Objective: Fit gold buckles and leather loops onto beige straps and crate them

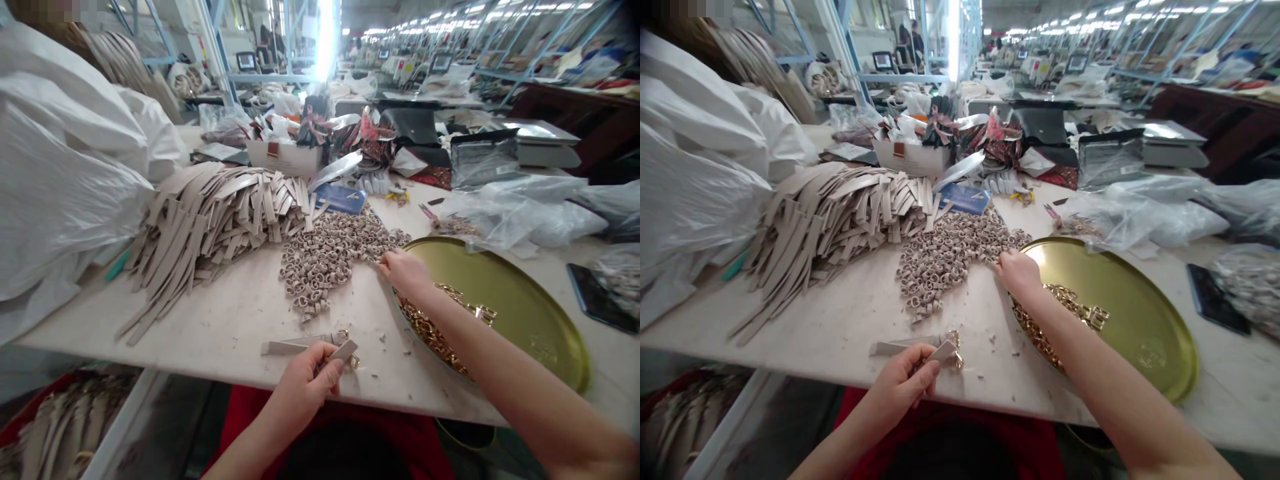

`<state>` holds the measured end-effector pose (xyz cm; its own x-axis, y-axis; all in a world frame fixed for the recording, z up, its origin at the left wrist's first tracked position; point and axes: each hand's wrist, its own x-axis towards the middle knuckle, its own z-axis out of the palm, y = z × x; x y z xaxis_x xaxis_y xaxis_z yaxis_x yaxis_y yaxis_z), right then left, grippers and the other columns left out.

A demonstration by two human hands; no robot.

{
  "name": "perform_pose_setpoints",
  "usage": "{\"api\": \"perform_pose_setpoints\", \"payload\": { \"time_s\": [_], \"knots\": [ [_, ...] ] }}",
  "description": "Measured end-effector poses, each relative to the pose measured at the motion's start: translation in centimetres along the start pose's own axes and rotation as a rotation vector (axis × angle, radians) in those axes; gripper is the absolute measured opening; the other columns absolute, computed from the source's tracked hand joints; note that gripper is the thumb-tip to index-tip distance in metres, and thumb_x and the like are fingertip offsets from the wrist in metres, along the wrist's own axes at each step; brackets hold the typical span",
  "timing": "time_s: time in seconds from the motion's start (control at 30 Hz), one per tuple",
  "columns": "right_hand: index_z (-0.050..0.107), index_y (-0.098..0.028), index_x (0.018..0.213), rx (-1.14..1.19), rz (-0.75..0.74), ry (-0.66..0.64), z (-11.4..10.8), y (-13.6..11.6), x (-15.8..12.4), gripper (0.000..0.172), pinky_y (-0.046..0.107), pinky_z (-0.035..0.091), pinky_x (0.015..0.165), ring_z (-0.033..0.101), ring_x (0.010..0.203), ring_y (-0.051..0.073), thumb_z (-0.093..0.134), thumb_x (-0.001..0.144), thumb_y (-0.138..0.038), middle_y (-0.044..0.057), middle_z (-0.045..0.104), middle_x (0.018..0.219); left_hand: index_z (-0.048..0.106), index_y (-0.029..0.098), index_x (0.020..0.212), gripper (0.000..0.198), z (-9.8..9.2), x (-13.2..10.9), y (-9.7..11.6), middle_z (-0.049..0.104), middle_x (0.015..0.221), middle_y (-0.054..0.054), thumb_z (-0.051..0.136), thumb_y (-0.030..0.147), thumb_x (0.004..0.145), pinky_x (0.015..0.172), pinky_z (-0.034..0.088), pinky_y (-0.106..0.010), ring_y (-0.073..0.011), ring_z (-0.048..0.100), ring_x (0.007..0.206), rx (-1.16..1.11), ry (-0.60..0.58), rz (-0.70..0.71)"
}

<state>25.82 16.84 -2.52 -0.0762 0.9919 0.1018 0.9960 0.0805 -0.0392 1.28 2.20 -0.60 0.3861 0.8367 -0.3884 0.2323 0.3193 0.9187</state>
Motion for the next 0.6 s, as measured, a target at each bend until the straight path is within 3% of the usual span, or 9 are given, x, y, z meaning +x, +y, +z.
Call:
{"api": "perform_pose_setpoints", "payload": {
  "time_s": [0.2,0.3,0.47,0.6],
  "knots": [
    [0.062,-0.017,0.079,0.007,-0.162,-0.065,0.6,-1.7,-1.5,0.025,0.029,0.034,0.065,0.058,0.074,0.020,0.045,0.086,-0.034,0.009,0.063,0.080,0.054,0.015,0.083,0.025,-1.0,0.2,0.1,0.047,0.057,0.004,0.047,0.039,0.082,0.047,0.030,-0.020,-0.0074,0.038,0.047,-0.019,0.004,-0.031],
    [0.063,-0.017,0.083,0.015,-0.127,-0.016,0.1,-1.6,-0.4,0.029,0.029,0.035,0.064,0.058,0.076,0.020,0.040,0.088,-0.034,0.010,0.064,0.085,0.055,0.015,0.084,0.025,-1.0,0.2,0.3,0.047,0.056,0.004,0.047,0.039,0.082,0.048,0.030,-0.020,-0.0080,0.038,0.048,-0.018,0.000,-0.044],
    [0.064,-0.015,0.074,-0.005,-0.075,-0.042,0.0,-2.1,1.8,0.017,0.029,0.032,0.058,0.058,0.074,0.023,0.050,0.080,-0.022,0.013,0.063,0.082,0.055,0.016,0.083,0.024,-0.8,0.0,0.1,0.048,0.055,0.005,0.048,0.038,0.082,0.047,0.029,-0.020,-0.0077,0.038,0.046,-0.025,0.016,-0.025],
    [0.061,-0.018,0.075,0.091,-0.138,-0.050,-0.3,-3.2,-0.1,0.013,0.027,0.031,0.056,0.056,0.066,0.017,0.051,0.079,-0.025,0.006,0.063,0.075,0.054,0.016,0.080,0.025,-0.8,-0.6,-0.2,0.049,0.054,0.005,0.048,0.040,0.082,0.045,0.029,-0.020,-0.0068,0.037,0.043,-0.033,0.068,-0.009]
  ]
}}
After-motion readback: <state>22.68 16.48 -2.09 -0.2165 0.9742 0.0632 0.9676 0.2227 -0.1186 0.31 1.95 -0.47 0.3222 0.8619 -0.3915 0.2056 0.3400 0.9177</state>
